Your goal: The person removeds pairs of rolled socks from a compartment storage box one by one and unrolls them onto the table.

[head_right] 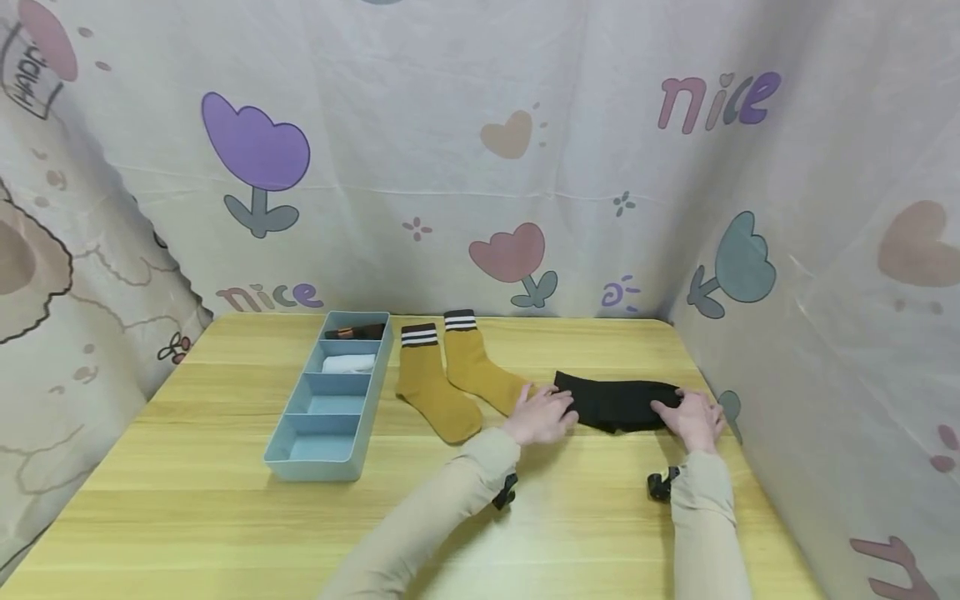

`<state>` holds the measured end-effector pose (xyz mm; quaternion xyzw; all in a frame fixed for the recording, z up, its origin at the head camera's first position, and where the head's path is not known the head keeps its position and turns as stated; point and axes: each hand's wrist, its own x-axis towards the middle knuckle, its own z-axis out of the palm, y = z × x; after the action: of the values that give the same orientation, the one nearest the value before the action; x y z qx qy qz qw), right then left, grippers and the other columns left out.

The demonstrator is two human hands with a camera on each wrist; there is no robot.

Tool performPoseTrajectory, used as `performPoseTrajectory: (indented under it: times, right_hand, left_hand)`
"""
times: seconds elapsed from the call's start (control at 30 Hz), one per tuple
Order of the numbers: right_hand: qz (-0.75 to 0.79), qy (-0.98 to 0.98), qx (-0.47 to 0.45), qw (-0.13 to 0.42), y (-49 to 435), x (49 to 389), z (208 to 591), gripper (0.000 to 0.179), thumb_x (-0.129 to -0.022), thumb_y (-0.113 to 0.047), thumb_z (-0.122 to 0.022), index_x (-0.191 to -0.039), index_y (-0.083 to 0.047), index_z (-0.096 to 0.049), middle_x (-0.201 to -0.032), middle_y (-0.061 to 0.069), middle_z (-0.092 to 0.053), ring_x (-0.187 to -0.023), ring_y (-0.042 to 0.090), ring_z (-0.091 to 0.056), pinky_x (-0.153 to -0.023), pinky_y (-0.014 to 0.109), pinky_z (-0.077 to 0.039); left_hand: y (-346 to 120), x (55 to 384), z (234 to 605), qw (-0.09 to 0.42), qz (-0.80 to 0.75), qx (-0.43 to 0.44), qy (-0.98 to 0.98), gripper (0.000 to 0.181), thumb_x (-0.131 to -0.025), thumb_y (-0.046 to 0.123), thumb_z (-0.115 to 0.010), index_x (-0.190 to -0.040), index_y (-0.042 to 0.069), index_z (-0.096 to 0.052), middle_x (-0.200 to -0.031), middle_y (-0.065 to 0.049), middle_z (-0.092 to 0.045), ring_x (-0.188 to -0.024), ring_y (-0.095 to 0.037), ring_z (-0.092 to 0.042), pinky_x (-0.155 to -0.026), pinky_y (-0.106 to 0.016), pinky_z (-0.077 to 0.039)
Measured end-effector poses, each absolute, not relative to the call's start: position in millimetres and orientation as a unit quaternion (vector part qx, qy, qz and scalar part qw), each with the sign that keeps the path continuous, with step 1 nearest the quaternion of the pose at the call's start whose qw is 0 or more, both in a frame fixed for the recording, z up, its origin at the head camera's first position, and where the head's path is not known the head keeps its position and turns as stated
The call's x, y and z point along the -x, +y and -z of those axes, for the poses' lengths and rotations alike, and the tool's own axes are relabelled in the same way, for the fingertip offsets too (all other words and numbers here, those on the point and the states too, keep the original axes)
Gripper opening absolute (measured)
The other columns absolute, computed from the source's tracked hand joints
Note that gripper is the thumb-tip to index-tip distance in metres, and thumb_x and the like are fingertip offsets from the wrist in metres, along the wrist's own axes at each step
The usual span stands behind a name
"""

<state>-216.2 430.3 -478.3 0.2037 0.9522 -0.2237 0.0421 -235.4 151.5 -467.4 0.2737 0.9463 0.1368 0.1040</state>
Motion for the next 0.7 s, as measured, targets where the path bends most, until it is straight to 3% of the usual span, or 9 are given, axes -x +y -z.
performPoseTrajectory:
  times: [0.2, 0.4, 0.53, 0.7]
  right_hand:
    - [0.220, 0.957, -0.190, 0.011, 420.7, 218.4, 477.8, 0.074, -0.095, -0.039, -0.059, -0.136, 0.021, -0.044, -0.139, 0.046, -0.042, -0.126, 0.061, -0.044, -0.103, 0.063, -0.043]
    - [0.246, 0.950, -0.190, 0.001, 409.5, 219.3, 474.3, 0.075, -0.093, -0.039, -0.063, -0.130, 0.024, -0.047, -0.133, 0.048, -0.047, -0.122, 0.062, -0.047, -0.102, 0.064, -0.043]
    - [0.250, 0.949, -0.192, -0.004, 406.6, 218.6, 473.8, 0.074, -0.093, -0.038, -0.064, -0.131, 0.023, -0.048, -0.134, 0.047, -0.047, -0.123, 0.061, -0.046, -0.103, 0.064, -0.043]
    - [0.262, 0.946, -0.193, -0.003, 405.9, 217.4, 475.0, 0.072, -0.094, -0.038, -0.061, -0.133, 0.022, -0.047, -0.137, 0.045, -0.045, -0.128, 0.060, -0.043, -0.107, 0.063, -0.040]
  left_hand:
    - [146.2, 257.9, 470.2, 0.093, -0.216, -0.254, 0.938, 0.047, -0.107, 0.036, -0.032, -0.146, 0.022, -0.054, -0.157, 0.009, -0.046, -0.150, -0.014, -0.033, -0.126, -0.044, -0.014]
    - [137.8, 263.6, 472.6, 0.075, -0.227, -0.281, 0.930, 0.043, -0.106, 0.037, -0.036, -0.140, 0.024, -0.061, -0.148, 0.007, -0.056, -0.145, -0.018, -0.040, -0.123, -0.042, -0.020]
    - [139.1, 260.6, 471.5, 0.108, -0.192, -0.300, 0.928, 0.050, -0.107, 0.048, -0.029, -0.140, 0.028, -0.060, -0.148, 0.015, -0.056, -0.145, -0.014, -0.040, -0.126, -0.043, -0.013]
    - [145.7, 261.4, 471.3, 0.137, -0.136, -0.280, 0.940, 0.065, -0.106, 0.057, -0.012, -0.148, 0.027, -0.051, -0.160, 0.015, -0.039, -0.153, -0.011, -0.029, -0.129, -0.046, 0.000]
